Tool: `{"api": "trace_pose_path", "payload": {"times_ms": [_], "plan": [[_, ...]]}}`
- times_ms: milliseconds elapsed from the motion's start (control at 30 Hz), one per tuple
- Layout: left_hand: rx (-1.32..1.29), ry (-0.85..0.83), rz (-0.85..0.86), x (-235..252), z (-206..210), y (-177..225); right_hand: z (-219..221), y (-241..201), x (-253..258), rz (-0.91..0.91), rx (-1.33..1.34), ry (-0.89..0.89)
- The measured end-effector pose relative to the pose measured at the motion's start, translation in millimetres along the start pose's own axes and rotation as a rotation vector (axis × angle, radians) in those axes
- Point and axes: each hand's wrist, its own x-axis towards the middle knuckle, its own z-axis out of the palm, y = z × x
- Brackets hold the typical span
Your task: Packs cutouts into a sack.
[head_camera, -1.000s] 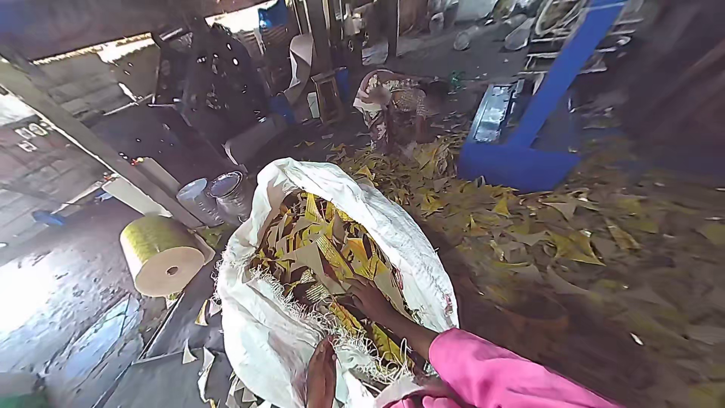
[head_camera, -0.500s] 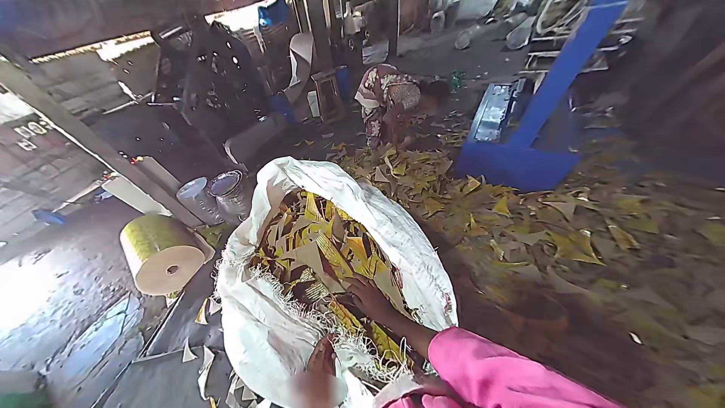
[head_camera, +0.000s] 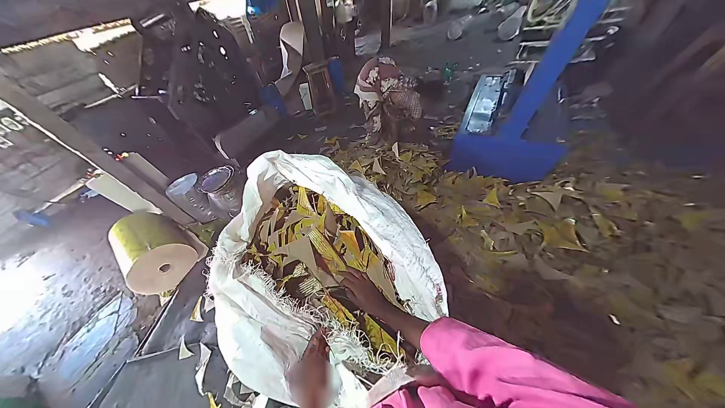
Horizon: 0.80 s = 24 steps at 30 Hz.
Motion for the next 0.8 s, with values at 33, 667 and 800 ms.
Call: {"api": "trace_pose_path", "payload": {"times_ms": [33,667,800], "plan": [[0.0,-0.008,0.004,0.1,-1.2,-1.2,0.1,0.7,-0.2,-0.004,-0.004,-0.002],[0.031,-0.019,0.008,-1.0,-2.4,-1.2,1.4,1.7,-0.2,-0.017,0.006,0.025],[0.011,-0.015,0.001,-1.1,-1.5,0.1,-0.3,0.6,0.3,-0.016,0.011,0.012]]}}
